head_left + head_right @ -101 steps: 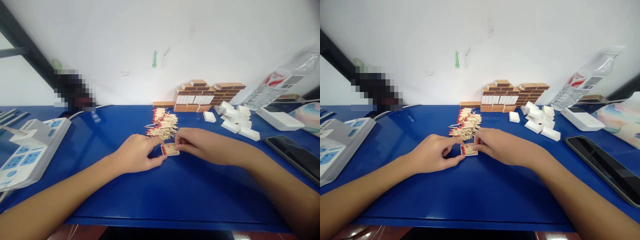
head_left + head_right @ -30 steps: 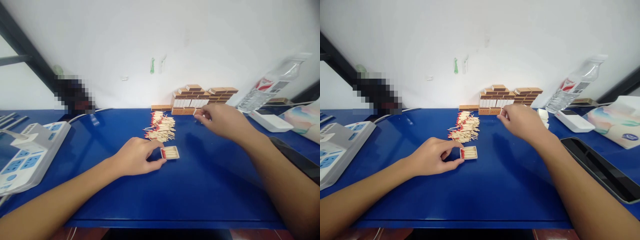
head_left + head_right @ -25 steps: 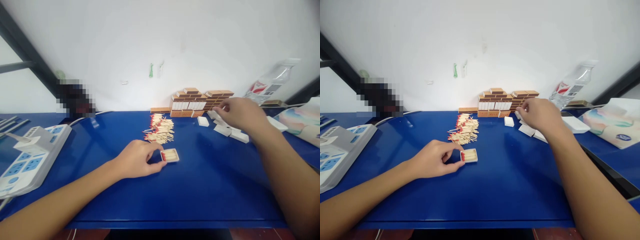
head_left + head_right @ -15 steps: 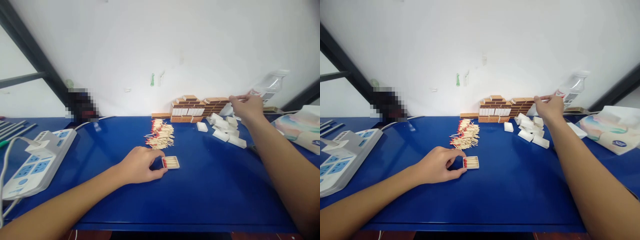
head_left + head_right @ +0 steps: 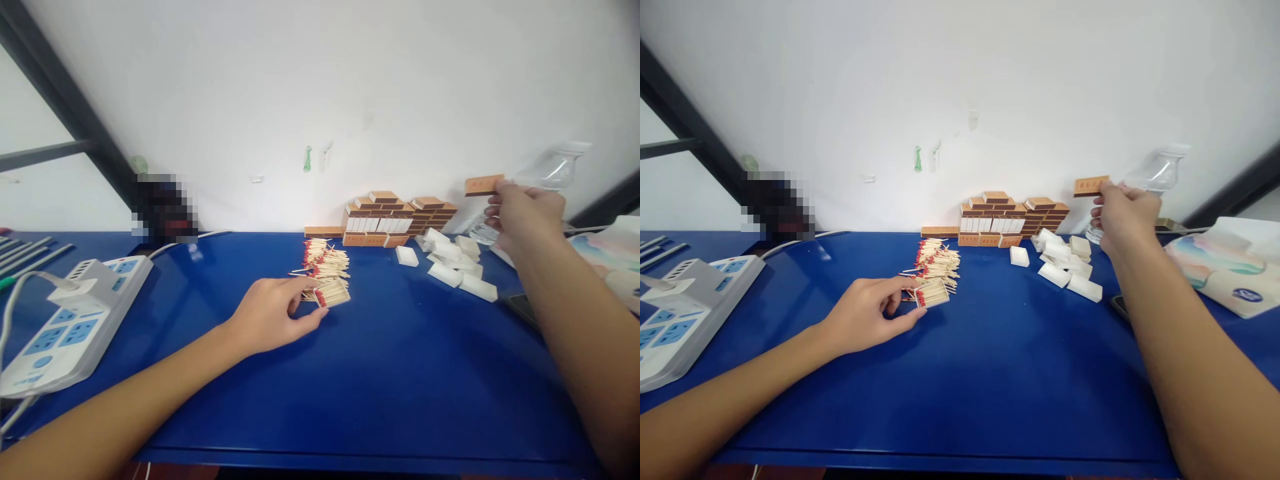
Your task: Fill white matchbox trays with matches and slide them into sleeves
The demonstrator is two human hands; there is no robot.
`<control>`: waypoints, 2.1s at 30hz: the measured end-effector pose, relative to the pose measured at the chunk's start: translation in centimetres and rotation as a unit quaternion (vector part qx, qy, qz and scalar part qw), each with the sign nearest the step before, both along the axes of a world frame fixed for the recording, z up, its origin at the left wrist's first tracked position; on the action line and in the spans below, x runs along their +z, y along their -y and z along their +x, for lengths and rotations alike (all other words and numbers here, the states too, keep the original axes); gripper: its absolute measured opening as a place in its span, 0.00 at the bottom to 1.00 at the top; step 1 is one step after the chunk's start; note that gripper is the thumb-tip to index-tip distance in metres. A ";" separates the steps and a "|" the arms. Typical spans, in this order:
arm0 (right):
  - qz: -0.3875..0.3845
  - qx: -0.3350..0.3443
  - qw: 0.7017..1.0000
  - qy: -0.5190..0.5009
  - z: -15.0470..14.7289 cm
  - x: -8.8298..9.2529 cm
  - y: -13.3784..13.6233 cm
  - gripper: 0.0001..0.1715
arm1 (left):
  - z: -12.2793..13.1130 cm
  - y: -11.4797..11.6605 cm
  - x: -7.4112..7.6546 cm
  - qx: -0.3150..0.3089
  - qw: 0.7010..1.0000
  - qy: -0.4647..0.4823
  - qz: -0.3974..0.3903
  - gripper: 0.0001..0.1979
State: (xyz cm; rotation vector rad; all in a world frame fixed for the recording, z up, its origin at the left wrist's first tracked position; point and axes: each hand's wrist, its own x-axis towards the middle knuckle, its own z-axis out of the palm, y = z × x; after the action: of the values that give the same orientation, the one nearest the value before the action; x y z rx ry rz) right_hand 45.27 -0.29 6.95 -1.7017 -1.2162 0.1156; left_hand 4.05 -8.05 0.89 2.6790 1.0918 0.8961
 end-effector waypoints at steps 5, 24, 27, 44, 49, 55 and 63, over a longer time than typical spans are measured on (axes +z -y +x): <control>-0.012 0.185 0.966 -0.178 -8.3 -0.2 5.1 0.15 | 0.1 -0.4 0.0 0.034 0.996 0.069 0.035 0.16; -0.110 0.426 0.887 -0.137 -14.5 -3.4 7.9 0.24 | 0.4 -0.2 0.1 0.042 0.992 0.099 0.065 0.15; -0.121 0.442 0.881 -0.118 -14.4 -3.4 8.0 0.23 | 0.5 -0.1 0.3 0.047 0.992 0.106 0.055 0.15; -0.089 0.447 0.885 -0.098 -14.8 -3.1 8.6 0.22 | 0.5 -0.2 0.8 0.053 0.985 0.159 0.037 0.16; -0.079 0.430 0.896 -0.079 -15.2 -3.6 8.8 0.23 | 0.2 -0.4 0.5 0.015 0.989 0.144 0.039 0.20; -0.116 0.440 0.884 -0.103 -16.4 -4.3 9.9 0.36 | 0.1 -0.4 0.1 -0.018 0.989 0.143 0.036 0.21; -0.179 0.560 0.806 -0.073 -18.8 -4.7 12.7 0.37 | -0.2 -0.4 -0.6 -0.100 0.987 0.117 0.057 0.37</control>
State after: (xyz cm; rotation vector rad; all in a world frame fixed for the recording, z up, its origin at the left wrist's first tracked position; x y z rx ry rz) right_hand 26.50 -13.04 2.25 -0.9922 -2.0153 1.2288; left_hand 3.83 -7.68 0.29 2.6243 0.7307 1.2258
